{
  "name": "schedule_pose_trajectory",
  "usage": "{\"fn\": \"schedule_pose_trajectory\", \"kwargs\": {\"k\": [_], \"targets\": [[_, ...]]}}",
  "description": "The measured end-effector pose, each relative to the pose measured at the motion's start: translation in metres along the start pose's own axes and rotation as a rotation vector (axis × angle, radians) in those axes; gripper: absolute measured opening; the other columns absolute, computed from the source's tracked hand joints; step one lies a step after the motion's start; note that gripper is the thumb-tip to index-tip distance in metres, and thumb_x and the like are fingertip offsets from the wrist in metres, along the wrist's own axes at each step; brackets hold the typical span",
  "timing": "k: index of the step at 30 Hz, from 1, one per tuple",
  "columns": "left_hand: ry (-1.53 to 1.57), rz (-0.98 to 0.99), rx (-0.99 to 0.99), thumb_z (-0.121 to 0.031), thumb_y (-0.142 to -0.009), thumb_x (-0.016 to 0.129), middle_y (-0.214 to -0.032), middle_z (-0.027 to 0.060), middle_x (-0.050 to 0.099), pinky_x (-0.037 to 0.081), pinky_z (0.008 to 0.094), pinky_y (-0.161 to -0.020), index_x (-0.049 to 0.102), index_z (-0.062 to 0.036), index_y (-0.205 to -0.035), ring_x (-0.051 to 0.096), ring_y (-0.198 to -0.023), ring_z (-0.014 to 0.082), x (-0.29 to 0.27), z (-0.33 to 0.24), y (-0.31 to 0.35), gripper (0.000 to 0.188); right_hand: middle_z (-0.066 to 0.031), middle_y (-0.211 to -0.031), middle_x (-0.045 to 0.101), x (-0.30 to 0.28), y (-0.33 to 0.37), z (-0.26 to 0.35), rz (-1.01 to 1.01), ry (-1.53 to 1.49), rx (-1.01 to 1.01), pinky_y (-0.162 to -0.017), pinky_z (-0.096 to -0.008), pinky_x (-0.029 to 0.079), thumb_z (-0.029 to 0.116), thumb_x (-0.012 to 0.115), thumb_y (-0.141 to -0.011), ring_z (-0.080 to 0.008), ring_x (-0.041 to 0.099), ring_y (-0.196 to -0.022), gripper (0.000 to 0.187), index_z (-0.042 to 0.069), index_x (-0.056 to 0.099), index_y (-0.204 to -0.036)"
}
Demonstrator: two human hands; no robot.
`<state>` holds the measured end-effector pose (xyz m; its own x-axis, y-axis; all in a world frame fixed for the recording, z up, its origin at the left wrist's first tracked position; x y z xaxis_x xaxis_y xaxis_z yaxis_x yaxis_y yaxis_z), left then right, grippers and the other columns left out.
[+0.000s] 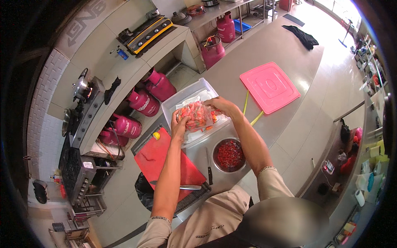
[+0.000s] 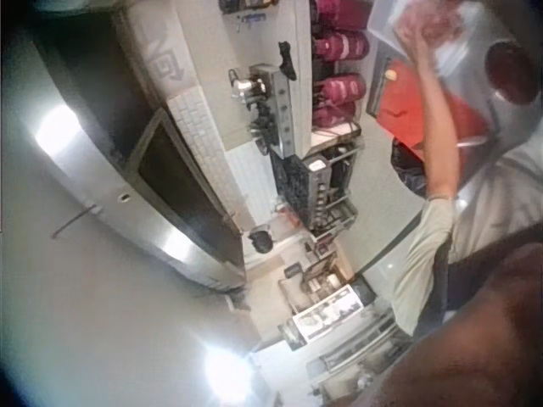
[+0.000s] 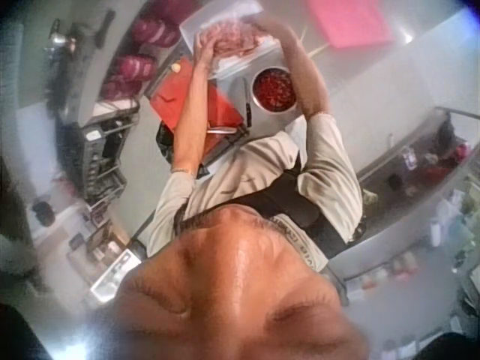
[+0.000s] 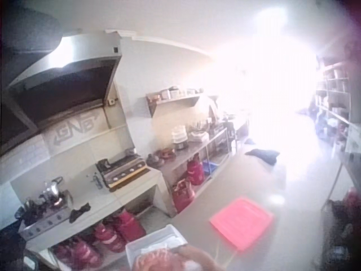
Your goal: The person empties chili peppers from a plastic bag into a container, then chops the chili peppers on a cutting board using a knife and adds them to a bowl containing chopped onions.
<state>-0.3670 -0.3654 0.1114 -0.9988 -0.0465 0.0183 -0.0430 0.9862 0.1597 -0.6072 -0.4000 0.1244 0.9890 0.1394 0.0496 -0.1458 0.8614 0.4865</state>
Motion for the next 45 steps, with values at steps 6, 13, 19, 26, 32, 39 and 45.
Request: {"fn": "schedule_pose_trajectory", "kwargs": {"k": [6,13,19,26,32,39,45], "targets": [[0.177,0.176,0.003,0.0,-0.085,0.075,-0.121,0.0054,0.069,0.058,0.0344,-0.094,0.059,-0.0127,-0.135,0.069,-0.105,0.0181,0.013,-0.004,0.002,0.054,-0.0084,-0.097,0.069,-0.001,-0.036,-0.027,-0.01,0.014,-0.208,-0.075,-0.0383,0.052,0.03,0.082,-0.084,-0.0225,0.064,-0.085,0.049,0.001,0.072,-0.122],[0.104,0.114,0.02,0.003,-0.086,0.074,-0.123,0.0046,0.069,0.056,0.0335,-0.097,0.062,-0.0105,-0.133,0.069,-0.107,0.0174,0.002,-0.022,0.015,0.05,-0.0069,-0.109,0.072,0.011,0.004,0.002,0.084,-0.183,-0.05,-0.085,-0.0384,0.054,0.024,0.078,-0.086,-0.0269,0.067,-0.093,0.042,0.011,0.07,-0.124],[-0.055,0.13,0.047,-0.003,-0.088,0.075,-0.133,0.0084,0.065,0.052,0.0338,-0.101,0.066,-0.0106,-0.131,0.063,-0.121,0.0197,0.007,-0.02,0.006,0.045,-0.0181,-0.101,0.075,0.016,-0.04,-0.019,-0.298,0.525,-0.53,-0.083,-0.0468,0.056,0.022,0.071,-0.087,-0.0391,0.073,-0.095,0.02,0.01,0.071,-0.104],[-0.127,-0.07,0.135,-0.014,-0.097,0.073,-0.123,0.004,0.068,0.049,0.0315,-0.101,0.065,-0.0081,-0.135,0.062,-0.116,0.0148,-0.008,-0.014,-0.002,0.039,-0.0174,-0.105,0.075,0.014,-0.009,-0.009,-0.101,0.084,-0.433,-0.087,-0.0426,0.056,0.022,0.076,-0.086,-0.0311,0.073,-0.1,0.04,0.002,0.069,-0.12],[-0.184,-0.077,0.07,-0.019,-0.098,0.073,-0.13,0.0066,0.067,0.047,0.0294,-0.098,0.064,-0.0079,-0.139,0.061,-0.113,0.0134,-0.011,-0.012,-0.018,0.043,-0.0193,-0.12,0.073,0.024,0.016,-0.019,0.147,0.035,-0.511,-0.095,-0.0356,0.054,0.001,0.071,-0.082,-0.0261,0.07,-0.112,0.049,0.001,0.067,-0.131],[-0.504,-0.043,0.103,-0.022,-0.092,0.076,-0.125,0.0159,0.073,0.052,0.0362,-0.097,0.078,-0.0066,-0.118,0.069,-0.111,0.0228,-0.015,-0.011,-0.025,0.03,-0.0214,-0.111,0.074,0.025,0.005,-0.013,-0.207,0.367,-0.609,-0.088,-0.0389,0.057,-0.003,0.062,-0.079,-0.0341,0.073,-0.1,0.037,0.002,0.073,-0.114],[-0.526,-0.108,0.291,-0.016,-0.093,0.074,-0.103,0.0097,0.079,0.056,0.0343,-0.087,0.079,-0.0053,-0.109,0.074,-0.094,0.0192,0.002,-0.042,-0.005,0.02,-0.0211,-0.105,0.074,0.034,0.014,-0.01,-0.319,0.476,-0.913,-0.087,-0.0443,0.057,0.004,0.063,-0.085,-0.0372,0.072,-0.096,0.035,0.01,0.075,-0.117]]}}
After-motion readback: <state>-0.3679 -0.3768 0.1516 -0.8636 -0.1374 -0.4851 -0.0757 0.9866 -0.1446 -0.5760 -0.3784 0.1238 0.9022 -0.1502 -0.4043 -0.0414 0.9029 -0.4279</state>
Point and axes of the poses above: each hand's wrist, its own y-axis away from the middle knuckle, its own x-axis out of the palm, z = x × y, the point moved 3 cm from there along -y, towards the middle knuckle
